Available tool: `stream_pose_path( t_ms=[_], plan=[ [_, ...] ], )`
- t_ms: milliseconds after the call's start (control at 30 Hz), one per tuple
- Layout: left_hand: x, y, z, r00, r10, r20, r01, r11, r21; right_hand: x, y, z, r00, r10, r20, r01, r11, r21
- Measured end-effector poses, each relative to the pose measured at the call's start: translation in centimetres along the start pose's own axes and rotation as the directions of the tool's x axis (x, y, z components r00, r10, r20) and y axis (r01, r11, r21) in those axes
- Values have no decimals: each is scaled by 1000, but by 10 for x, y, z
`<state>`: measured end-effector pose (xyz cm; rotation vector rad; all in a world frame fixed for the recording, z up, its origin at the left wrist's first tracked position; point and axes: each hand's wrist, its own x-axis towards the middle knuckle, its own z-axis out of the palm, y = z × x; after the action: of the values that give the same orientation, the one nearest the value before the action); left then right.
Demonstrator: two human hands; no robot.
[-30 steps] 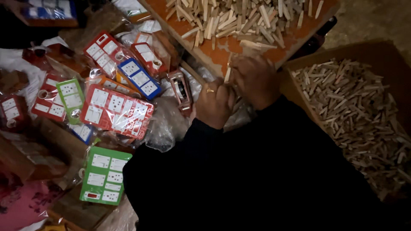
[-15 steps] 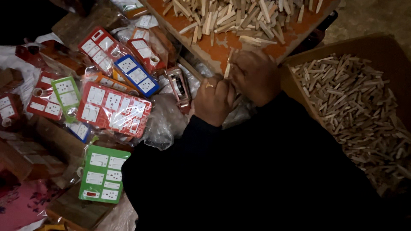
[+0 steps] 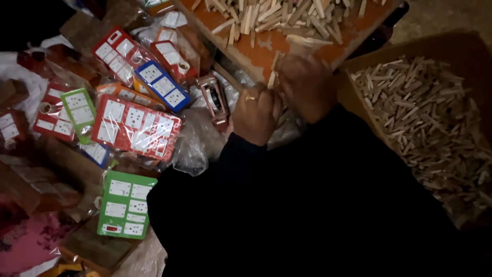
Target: The person sits on the floor assembling wooden clothespins, picking clothespin halves from a tray and pressing pairs together by hand to clip them closed, then setting the finished clothespins aside. Other workers assemble clothespins nearby.
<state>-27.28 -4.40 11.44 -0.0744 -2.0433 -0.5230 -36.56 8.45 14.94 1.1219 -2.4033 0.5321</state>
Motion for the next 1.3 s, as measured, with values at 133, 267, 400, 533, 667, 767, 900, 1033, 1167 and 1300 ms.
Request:
stream_pose_path(
  t_ms=[133, 267, 400, 533, 667, 767, 900, 1033, 1167, 1300],
  plan=[
    [-2, -1, 1, 999, -34, 7, 34, 999, -39, 1, -3, -4, 1000, 26, 17, -27, 998, 50],
    [0, -1, 4, 999, -44, -9, 44, 998, -39, 2, -4, -4, 997, 71, 35, -73, 996, 60],
    [2, 5, 4, 993, -120, -9, 120, 993, -4, 1, -1, 0, 998, -29, -47, 31, 998, 47],
    [3, 3, -2, 999, -47, 23, 48, 997, -54, -2, 2, 5, 998, 39, -40, -35, 995, 95],
    [3, 3, -3, 999, -42, 17, 43, 999, -34, -4, 5, 4, 999, -1, -37, 3, 997, 78],
    [3, 4, 0, 995, -91, 29, 93, 994, -58, -5, 6, 2, 998, -54, -24, 55, 998, 41],
    [5, 8, 1, 983, -165, 79, 172, 981, -85, -6, 6, 0, 997, -67, -37, 69, 995, 72],
    [5, 10, -5, 988, -126, 93, 143, 966, -213, -8, 8, 2, 999, -9, -37, 15, 989, 146],
    [7, 8, -10, 992, -43, 121, 68, 975, -210, -11, 12, -2, 998, -66, -18, 68, 985, 157],
    [13, 6, -12, 978, -122, 167, 149, 976, -159, -11, 11, -5, 997, -83, 5, 81, 987, 135]
  ],
)
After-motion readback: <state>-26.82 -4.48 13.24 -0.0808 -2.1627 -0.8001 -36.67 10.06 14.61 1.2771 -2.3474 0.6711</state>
